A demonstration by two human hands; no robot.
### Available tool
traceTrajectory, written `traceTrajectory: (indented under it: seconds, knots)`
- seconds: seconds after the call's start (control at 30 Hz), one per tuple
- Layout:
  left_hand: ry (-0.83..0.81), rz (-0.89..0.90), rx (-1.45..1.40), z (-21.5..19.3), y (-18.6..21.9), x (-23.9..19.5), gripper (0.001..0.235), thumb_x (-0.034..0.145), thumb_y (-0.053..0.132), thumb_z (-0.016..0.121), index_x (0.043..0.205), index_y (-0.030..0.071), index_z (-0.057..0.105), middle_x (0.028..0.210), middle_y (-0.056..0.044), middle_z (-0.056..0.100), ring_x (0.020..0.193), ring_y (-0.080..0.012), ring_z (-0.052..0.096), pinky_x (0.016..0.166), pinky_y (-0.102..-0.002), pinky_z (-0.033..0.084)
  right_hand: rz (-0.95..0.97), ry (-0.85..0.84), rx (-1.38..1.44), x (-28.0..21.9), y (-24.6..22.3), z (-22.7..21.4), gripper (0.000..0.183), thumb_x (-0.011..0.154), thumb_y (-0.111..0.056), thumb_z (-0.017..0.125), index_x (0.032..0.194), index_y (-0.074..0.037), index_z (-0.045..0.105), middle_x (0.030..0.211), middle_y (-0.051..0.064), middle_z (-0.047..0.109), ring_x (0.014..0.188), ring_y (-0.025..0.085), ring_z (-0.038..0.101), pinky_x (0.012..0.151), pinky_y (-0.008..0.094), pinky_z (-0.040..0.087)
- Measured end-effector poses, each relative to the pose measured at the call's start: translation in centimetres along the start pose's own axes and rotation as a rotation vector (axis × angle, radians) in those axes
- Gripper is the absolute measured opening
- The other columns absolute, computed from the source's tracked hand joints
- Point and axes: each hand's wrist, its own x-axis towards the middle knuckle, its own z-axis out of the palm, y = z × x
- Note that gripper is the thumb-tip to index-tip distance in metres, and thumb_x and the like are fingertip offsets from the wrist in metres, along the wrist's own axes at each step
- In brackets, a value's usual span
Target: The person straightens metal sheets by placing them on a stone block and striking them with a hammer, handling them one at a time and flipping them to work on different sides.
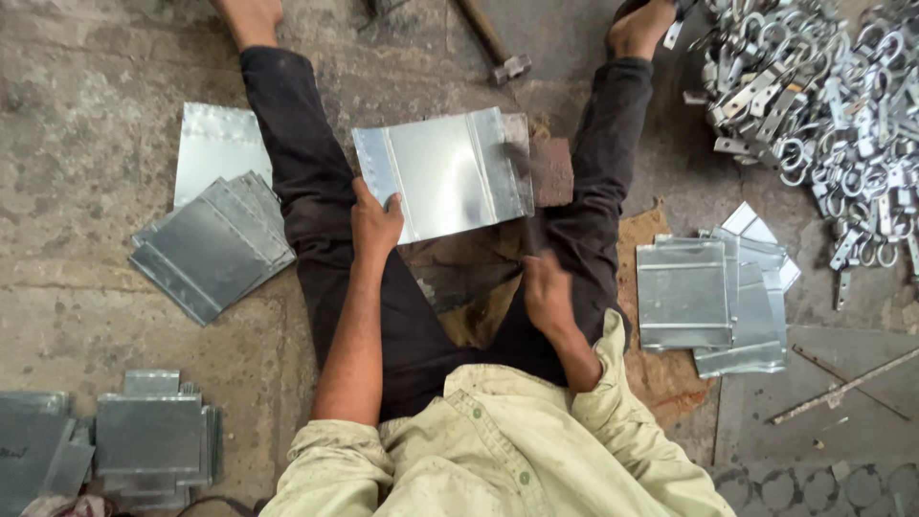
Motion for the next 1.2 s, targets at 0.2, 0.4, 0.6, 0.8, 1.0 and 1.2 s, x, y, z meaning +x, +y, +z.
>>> traceTrajectory:
  seconds: [0.2,0.4,0.6,0.8,1.0,1.2]
  knots:
    - [0.006,-0.005,0.054,0.6,-0.8,-0.1,0.051,0.093,0.014,0.072,0.126,-0.002,0.036,0.105,-0.038,0.067,0.101,-0.0553,0.065,0.080,-0.059,0.052,0.486,-0.077,0.467,2.3,-2.6,-5.4,0.030,0.116,-0.027,0.048,0.108,0.002,0.055,0.072,0.005,0.047,0.060,0.024,0.042,0.054,0.041,0.035]
    - [-0.006,0.003,0.058,0.7,-1.0,-0.4,0.051,0.096,0.016,0.069,0.129,-0.002,0.034,0.104,-0.037,0.069,0.096,-0.0532,0.068,0.075,-0.057,0.055,-0.280,0.255,0.877,3.1,-10.6,-13.5,0.043,0.112,-0.055,0.045,0.114,-0.014,0.056,0.067,0.008,0.047,0.042,0.010,0.031,0.041,0.026,0.025]
    - [-0.085,-0.111,0.087,0.0,0.3,-0.3,0.053,0.098,0.018,0.067,0.133,-0.002,0.032,0.102,-0.036,0.069,0.090,-0.0518,0.070,0.069,-0.057,0.055,-0.272,0.373,0.537,4.0,-2.9,-3.4,0.046,0.107,-0.058,0.046,0.103,-0.013,0.056,0.066,0.007,0.054,0.051,0.013,0.042,0.052,0.030,0.035]
    - [0.031,0.040,0.077,0.5,-0.5,0.1,0.054,0.092,0.015,0.072,0.129,-0.004,0.037,0.105,-0.039,0.068,0.097,-0.0545,0.067,0.079,-0.058,0.054,0.253,-0.192,0.067,2.4,-1.0,-1.2,0.033,0.111,-0.033,0.052,0.094,-0.007,0.063,0.073,0.005,0.058,0.066,0.013,0.054,0.060,0.032,0.046]
    - [-0.017,-0.016,0.070,0.3,-0.9,-0.6,0.054,0.095,0.016,0.071,0.131,-0.004,0.035,0.105,-0.039,0.067,0.097,-0.0558,0.066,0.081,-0.058,0.053,0.103,0.057,0.404,3.5,-10.0,-10.1,0.043,0.109,-0.049,0.044,0.103,-0.009,0.059,0.071,0.003,0.056,0.048,0.008,0.045,0.042,0.025,0.034]
    - [-0.042,-0.077,0.055,-0.1,-0.3,-0.9,0.049,0.095,0.016,0.070,0.126,-0.002,0.036,0.103,-0.037,0.069,0.096,-0.0542,0.068,0.082,-0.057,0.053,-0.453,0.266,0.842,4.6,-7.1,-8.5,0.057,0.107,-0.067,0.045,0.118,-0.011,0.051,0.080,0.009,0.057,0.054,0.011,0.042,0.048,0.025,0.033]
